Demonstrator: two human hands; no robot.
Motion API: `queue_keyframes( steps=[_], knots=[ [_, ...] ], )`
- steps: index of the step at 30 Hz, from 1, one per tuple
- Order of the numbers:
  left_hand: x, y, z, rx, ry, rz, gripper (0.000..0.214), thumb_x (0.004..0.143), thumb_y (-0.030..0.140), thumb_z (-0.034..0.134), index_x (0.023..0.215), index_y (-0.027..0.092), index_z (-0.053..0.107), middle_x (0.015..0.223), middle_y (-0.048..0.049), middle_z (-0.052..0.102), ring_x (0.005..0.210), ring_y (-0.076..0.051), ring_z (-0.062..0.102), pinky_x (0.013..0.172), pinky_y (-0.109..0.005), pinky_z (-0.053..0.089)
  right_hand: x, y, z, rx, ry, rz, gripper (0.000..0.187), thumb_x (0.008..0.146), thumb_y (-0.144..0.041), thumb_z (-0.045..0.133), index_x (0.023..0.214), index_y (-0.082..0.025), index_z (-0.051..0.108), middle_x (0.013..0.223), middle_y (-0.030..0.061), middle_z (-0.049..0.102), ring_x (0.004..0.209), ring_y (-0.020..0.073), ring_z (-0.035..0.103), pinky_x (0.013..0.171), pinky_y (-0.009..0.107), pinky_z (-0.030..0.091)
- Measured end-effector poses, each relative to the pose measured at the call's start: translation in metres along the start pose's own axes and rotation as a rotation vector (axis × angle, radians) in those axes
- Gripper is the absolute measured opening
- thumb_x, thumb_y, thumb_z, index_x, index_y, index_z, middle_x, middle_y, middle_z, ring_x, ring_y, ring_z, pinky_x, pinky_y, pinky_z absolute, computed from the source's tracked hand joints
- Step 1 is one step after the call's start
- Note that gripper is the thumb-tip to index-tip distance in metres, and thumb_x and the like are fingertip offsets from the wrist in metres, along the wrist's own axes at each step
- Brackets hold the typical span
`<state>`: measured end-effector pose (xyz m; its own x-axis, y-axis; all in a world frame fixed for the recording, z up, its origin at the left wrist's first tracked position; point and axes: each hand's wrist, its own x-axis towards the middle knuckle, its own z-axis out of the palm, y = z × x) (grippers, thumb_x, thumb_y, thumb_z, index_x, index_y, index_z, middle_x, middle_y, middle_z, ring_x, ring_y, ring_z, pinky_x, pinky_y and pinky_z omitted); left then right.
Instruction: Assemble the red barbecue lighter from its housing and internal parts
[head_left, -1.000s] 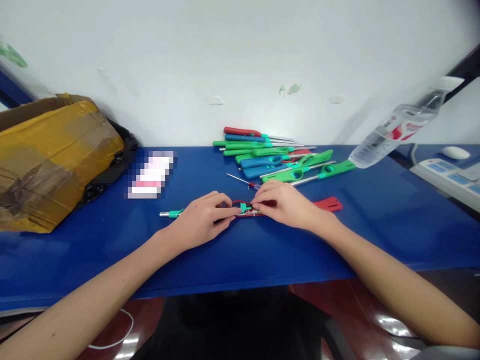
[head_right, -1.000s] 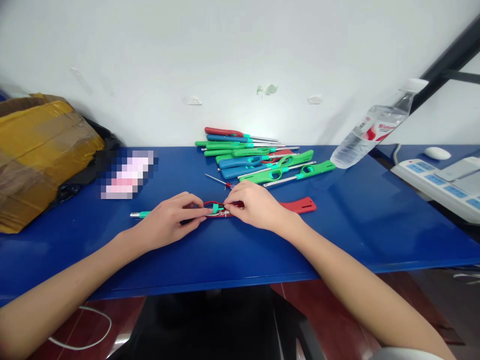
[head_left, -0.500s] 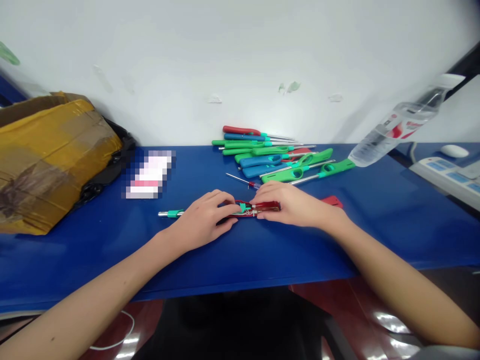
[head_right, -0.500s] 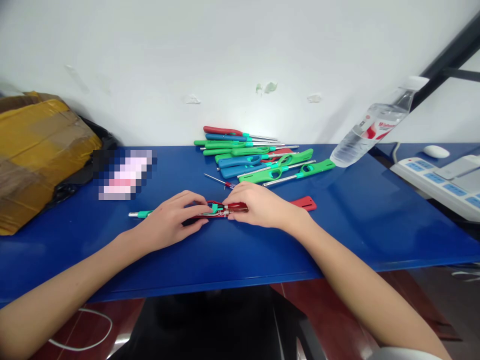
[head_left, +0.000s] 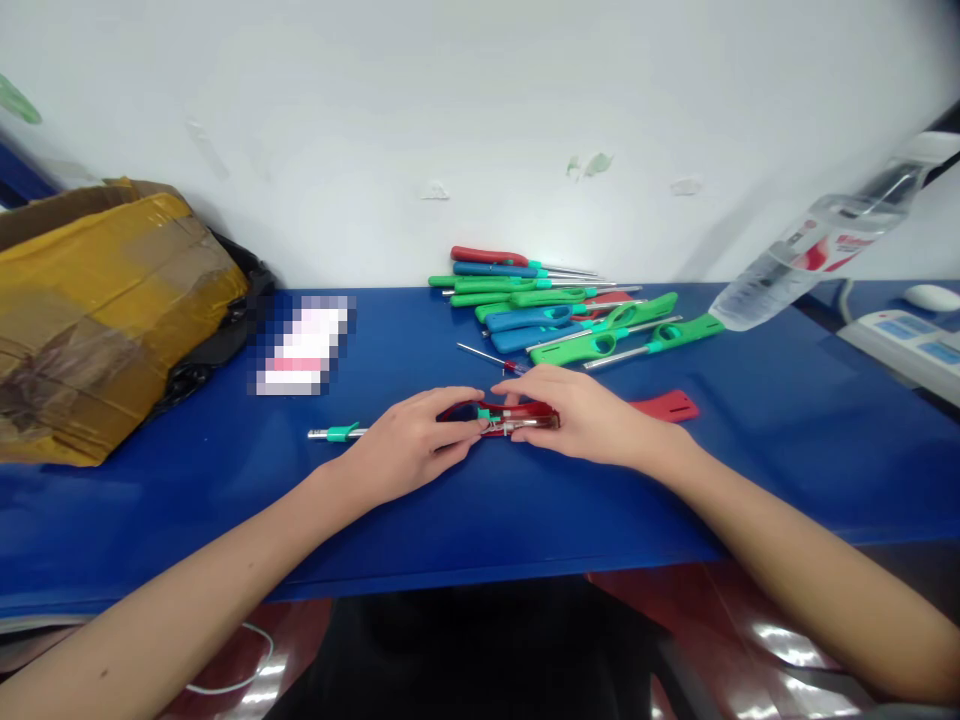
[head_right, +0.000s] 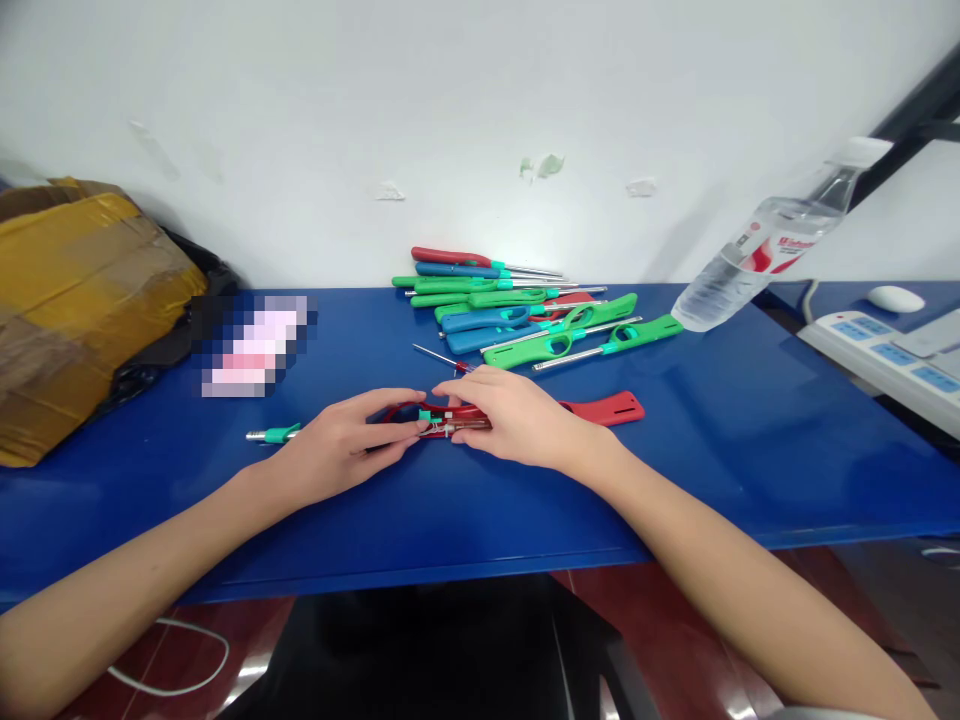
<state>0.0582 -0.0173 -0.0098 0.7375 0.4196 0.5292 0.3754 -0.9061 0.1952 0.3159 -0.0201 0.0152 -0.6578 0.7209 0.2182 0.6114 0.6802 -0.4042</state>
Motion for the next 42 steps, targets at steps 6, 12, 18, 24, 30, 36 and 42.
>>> queue_keyframes(
  steps=[6,12,18,24,30,36,42],
  knots=[
    [0.0,-0.002,-0.001,0.006,-0.013,0.041,0.02,0.095,0.018,0.057,0.106,0.016,0.073,0.124,-0.016,0.063,0.108,-0.025,0.065,0.088,-0.038,0.059,-0.001,0.0,0.0,0.001,-0.008,-0.004,0.047,0.084,-0.029,0.07,0.129,-0.018,0.06,0.114,0.012,0.069,0.106,0.0269,0.064,0.092,0.04,0.052],
    [-0.001,-0.005,-0.002,0.027,-0.038,0.06,0.021,0.096,0.018,0.056,0.109,0.016,0.072,0.123,-0.0165,0.064,0.105,-0.024,0.066,0.086,-0.038,0.06,-0.002,0.0,-0.003,0.016,-0.033,0.006,0.039,0.084,-0.029,0.069,0.122,-0.02,0.062,0.113,0.0101,0.069,0.102,0.0252,0.064,0.087,0.037,0.051],
    [-0.003,-0.007,0.0,0.003,-0.057,0.021,0.022,0.096,0.021,0.056,0.11,0.018,0.072,0.125,-0.0144,0.065,0.106,-0.024,0.066,0.089,-0.038,0.059,0.001,-0.003,-0.009,0.058,-0.07,-0.003,0.015,0.085,-0.022,0.068,0.1,-0.019,0.068,0.095,0.0064,0.071,0.089,0.0208,0.065,0.08,0.032,0.05],
    [-0.003,-0.006,0.0,-0.004,-0.046,0.02,0.023,0.096,0.022,0.056,0.11,0.018,0.073,0.122,-0.0145,0.067,0.105,-0.023,0.068,0.089,-0.038,0.06,0.001,-0.002,-0.008,0.056,-0.057,-0.048,0.014,0.087,-0.021,0.066,0.1,-0.019,0.07,0.097,0.0066,0.073,0.09,0.0208,0.066,0.081,0.033,0.051],
    [0.0,-0.004,-0.001,-0.009,-0.03,0.007,0.023,0.097,0.023,0.054,0.107,0.019,0.074,0.119,-0.0133,0.069,0.103,-0.022,0.069,0.087,-0.036,0.06,-0.002,0.0,-0.004,-0.028,0.007,-0.086,0.018,0.089,-0.027,0.065,0.101,-0.02,0.076,0.115,0.0105,0.073,0.107,0.0268,0.067,0.094,0.041,0.054],
    [0.001,-0.003,0.0,0.003,-0.013,0.006,0.023,0.097,0.023,0.054,0.104,0.019,0.075,0.117,-0.0122,0.07,0.099,-0.021,0.07,0.085,-0.035,0.061,-0.003,-0.003,-0.002,-0.083,0.032,-0.111,0.021,0.092,-0.024,0.06,0.103,-0.018,0.077,0.121,0.0116,0.07,0.114,0.0281,0.064,0.102,0.045,0.051],
    [0.002,-0.003,-0.001,0.007,-0.016,0.008,0.023,0.098,0.023,0.053,0.102,0.018,0.075,0.116,-0.0124,0.07,0.099,-0.022,0.069,0.084,-0.036,0.06,-0.004,-0.01,-0.005,0.027,-0.048,0.002,0.025,0.088,-0.029,0.066,0.109,-0.019,0.075,0.133,0.0122,0.063,0.125,0.0296,0.058,0.108,0.047,0.047]
  ],
)
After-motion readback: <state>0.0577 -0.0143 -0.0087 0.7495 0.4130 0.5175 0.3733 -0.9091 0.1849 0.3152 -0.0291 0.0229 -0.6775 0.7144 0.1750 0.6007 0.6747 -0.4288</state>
